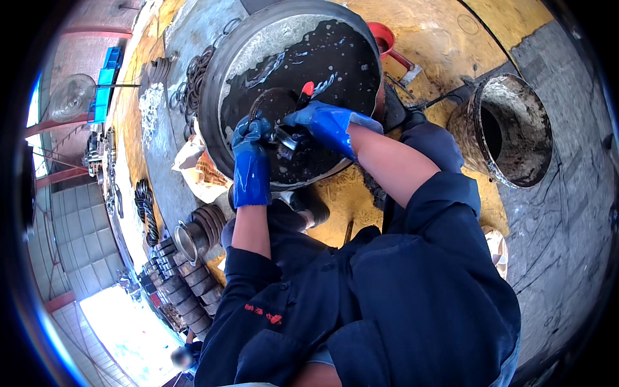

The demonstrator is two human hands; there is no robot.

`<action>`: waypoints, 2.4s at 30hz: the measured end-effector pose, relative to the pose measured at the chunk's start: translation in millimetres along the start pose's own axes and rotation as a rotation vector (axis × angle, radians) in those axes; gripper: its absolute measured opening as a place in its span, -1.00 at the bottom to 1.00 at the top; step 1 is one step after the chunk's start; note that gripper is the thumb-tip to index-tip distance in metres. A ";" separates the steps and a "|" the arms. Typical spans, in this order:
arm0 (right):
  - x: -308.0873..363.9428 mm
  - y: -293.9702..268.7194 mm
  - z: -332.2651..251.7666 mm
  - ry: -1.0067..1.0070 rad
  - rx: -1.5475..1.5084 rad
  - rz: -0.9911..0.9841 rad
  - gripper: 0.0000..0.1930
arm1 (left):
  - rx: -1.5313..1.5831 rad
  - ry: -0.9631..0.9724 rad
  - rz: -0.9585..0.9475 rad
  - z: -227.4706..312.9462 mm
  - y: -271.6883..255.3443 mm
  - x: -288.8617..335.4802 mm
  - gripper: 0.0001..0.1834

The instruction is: The person cleans a metal ring using a brush and a bowl of liquid. The person uses a brush to scrub the ring while holding it with a gloved hand.

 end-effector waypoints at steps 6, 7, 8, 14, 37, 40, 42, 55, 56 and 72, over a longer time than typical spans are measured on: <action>-11.3 -35.7 -12.3 -0.035 0.337 0.291 -0.52 | 0.096 -0.054 0.323 -11.9 -2.7 -0.2 -0.76; -23.8 -46.8 -5.3 -0.004 0.431 0.372 -0.51 | 0.104 -0.066 0.363 -12.5 -10.7 0.3 -0.76; -28.1 -50.2 -6.7 0.007 0.624 0.461 -0.46 | 0.298 -0.074 0.230 -12.6 -29.7 -5.8 -0.73; -22.9 -33.7 2.2 -0.049 0.391 0.159 -0.38 | 0.865 -0.059 -0.051 -43.5 -51.5 -0.9 -0.67; -27.5 -69.5 -4.6 0.023 0.546 0.519 -0.66 | -0.596 -0.299 -0.133 20.1 33.0 20.1 -0.65; -26.5 -52.2 -21.3 -0.191 0.214 0.281 -0.76 | -0.499 -0.277 -0.112 10.0 34.2 15.3 -0.65; -41.4 -23.4 -31.3 -0.194 0.458 0.158 -0.76 | -0.524 -0.268 -0.100 7.0 15.0 20.2 -0.66; 3.6 -40.8 -6.9 -0.036 0.086 0.468 -0.57 | 0.163 -0.184 0.171 -6.7 -25.2 7.3 -0.71; -14.0 -64.5 16.0 -0.014 0.237 0.549 -0.57 | 0.161 -0.234 0.230 -18.3 -19.9 1.0 -0.72; -34.0 -32.0 -3.3 -0.285 0.700 0.466 -0.63 | 0.110 -0.368 0.133 -28.3 -2.1 4.0 -0.68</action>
Point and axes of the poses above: each hand's wrist, its own x-axis away from the middle knuckle, its own y-axis out of the palm, z = x × y, the point moved 4 cm from there along -x, towards the middle knuckle, and after that the axes turned 7 degrees about -z, right-handed, at the moved point
